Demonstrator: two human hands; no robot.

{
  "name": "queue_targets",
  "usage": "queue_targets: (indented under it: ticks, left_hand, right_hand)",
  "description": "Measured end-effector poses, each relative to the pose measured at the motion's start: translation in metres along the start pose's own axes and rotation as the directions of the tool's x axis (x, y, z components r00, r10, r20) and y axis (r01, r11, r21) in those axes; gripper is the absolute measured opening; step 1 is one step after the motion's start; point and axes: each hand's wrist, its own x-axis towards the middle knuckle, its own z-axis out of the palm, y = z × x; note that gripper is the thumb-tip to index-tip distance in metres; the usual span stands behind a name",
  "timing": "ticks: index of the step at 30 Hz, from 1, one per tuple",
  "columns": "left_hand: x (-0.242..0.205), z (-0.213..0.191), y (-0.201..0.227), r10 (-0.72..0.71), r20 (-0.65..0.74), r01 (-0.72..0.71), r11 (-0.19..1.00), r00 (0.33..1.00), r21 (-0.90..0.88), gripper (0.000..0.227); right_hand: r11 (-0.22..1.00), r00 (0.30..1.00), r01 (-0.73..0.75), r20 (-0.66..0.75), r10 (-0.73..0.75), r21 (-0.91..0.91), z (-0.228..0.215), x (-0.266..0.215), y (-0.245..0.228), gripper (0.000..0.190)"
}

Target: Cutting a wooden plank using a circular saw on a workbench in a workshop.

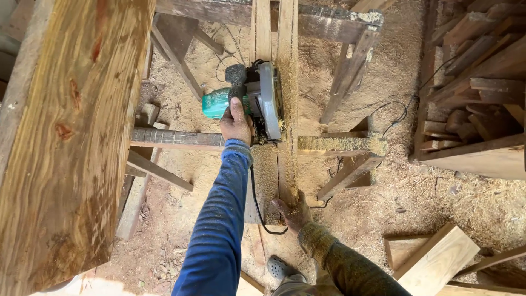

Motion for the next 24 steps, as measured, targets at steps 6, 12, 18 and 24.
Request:
queue_targets:
  ticks: [6,12,18,24]
  left_hand:
    - [0.006,-0.001,-0.005,0.016,-0.047,-0.011,0.995,0.999,0.101,0.052]
    - [-0.002,0.002,0.012,0.02,-0.054,-0.016,0.997,0.998,0.082,0.053]
    - [-0.011,0.001,0.02,0.021,-0.017,-0.021,1.0,1.0,-0.003,0.051]
    - [0.006,-0.005,-0.006,0.073,0.126,-0.056,0.989,0.989,-0.134,0.042]
  right_hand:
    - [0.993,0.997,-0.071,0.001,0.072,-0.095,0.012,-0.004,-0.012,0.098]
    - [0.984,0.995,-0.091,0.022,0.095,-0.154,0.01,-0.008,-0.027,0.089]
    - [0.974,0.991,-0.13,-0.041,0.125,-0.185,0.019,-0.012,-0.032,0.084]
    - [0.98,0.998,-0.02,-0.063,0.008,-0.2,0.021,-0.014,-0.027,0.081]
